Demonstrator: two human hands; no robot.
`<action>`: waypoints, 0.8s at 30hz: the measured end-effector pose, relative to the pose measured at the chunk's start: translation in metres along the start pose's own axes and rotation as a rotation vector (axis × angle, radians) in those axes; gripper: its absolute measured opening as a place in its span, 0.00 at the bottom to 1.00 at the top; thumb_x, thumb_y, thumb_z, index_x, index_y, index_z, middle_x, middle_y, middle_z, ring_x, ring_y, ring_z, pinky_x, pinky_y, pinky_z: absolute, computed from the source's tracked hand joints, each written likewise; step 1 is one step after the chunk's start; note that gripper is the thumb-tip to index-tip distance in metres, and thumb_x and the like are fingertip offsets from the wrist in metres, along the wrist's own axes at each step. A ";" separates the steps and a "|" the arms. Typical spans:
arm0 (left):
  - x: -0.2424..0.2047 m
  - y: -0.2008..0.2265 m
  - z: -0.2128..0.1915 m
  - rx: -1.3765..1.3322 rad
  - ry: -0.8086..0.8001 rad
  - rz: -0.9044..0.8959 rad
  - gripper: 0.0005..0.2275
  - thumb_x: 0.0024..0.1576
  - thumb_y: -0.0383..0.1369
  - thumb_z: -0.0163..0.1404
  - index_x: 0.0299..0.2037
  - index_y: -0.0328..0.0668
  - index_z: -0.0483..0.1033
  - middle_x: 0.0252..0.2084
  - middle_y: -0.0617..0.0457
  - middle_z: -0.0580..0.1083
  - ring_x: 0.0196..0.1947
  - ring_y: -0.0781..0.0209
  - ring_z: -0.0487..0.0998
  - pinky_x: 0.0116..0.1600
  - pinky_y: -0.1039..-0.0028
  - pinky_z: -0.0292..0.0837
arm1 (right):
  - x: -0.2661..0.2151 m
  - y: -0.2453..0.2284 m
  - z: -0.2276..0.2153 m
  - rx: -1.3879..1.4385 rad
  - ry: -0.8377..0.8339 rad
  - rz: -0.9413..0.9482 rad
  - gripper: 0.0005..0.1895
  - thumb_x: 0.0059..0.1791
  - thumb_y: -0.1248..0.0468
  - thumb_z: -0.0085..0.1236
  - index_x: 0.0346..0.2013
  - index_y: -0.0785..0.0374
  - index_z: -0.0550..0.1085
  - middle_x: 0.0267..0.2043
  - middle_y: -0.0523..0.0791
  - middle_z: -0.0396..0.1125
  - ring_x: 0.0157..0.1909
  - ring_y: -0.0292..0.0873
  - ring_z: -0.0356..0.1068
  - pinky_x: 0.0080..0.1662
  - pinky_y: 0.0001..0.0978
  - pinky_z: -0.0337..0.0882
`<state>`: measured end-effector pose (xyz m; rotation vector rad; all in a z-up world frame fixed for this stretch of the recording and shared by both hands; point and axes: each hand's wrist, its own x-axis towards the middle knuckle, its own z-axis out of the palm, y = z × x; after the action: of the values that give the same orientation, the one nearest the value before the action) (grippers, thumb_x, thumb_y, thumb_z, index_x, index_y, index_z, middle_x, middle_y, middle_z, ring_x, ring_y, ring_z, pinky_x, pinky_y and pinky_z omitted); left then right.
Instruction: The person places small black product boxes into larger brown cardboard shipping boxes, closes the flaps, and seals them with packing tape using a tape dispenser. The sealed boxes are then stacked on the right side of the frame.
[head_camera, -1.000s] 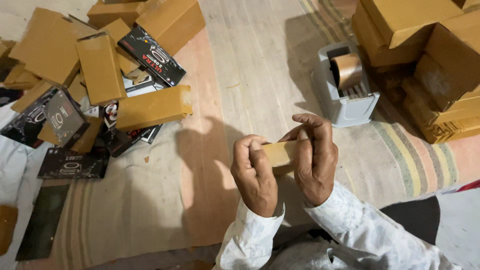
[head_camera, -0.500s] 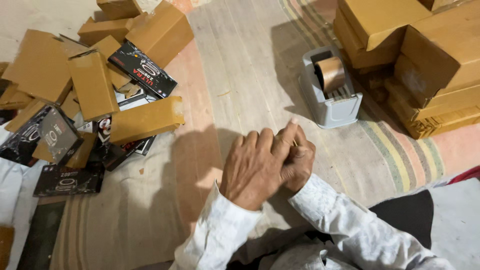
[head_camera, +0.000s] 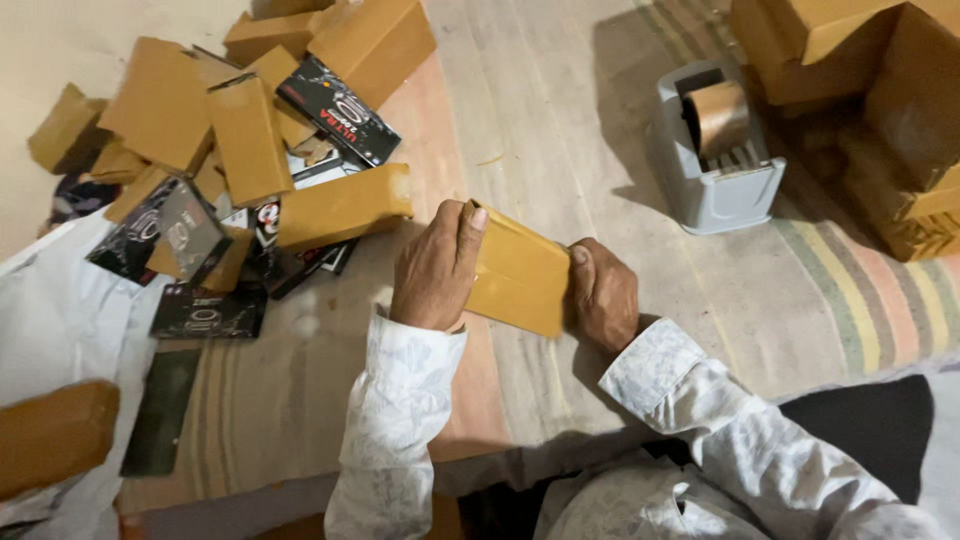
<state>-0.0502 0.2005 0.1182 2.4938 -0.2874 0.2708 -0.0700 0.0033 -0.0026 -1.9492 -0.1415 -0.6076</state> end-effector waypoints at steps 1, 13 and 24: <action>0.001 -0.006 0.002 -0.014 -0.030 -0.071 0.22 0.68 0.50 0.32 0.44 0.38 0.70 0.37 0.37 0.76 0.42 0.37 0.77 0.48 0.53 0.68 | 0.003 0.000 0.000 -0.005 0.007 -0.002 0.24 0.61 0.54 0.34 0.34 0.66 0.72 0.31 0.59 0.68 0.33 0.64 0.68 0.38 0.52 0.68; -0.014 -0.059 0.075 -0.486 0.166 0.023 0.26 0.71 0.53 0.29 0.64 0.41 0.66 0.63 0.38 0.69 0.64 0.37 0.69 0.65 0.55 0.63 | 0.054 0.066 -0.011 -0.574 -0.172 -0.422 0.22 0.58 0.56 0.47 0.26 0.66 0.75 0.19 0.57 0.67 0.23 0.63 0.66 0.28 0.57 0.65; 0.002 -0.050 0.142 0.044 0.131 -0.420 0.18 0.65 0.48 0.44 0.55 0.45 0.64 0.50 0.36 0.73 0.47 0.34 0.75 0.49 0.48 0.70 | 0.033 0.022 0.024 -0.878 -0.526 -0.065 0.28 0.55 0.45 0.40 0.53 0.67 0.71 0.58 0.59 0.65 0.62 0.61 0.60 0.63 0.60 0.55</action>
<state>-0.0167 0.1553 -0.0215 2.4922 0.2967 0.2657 -0.0252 0.0086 -0.0132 -2.9428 -0.3013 -0.1701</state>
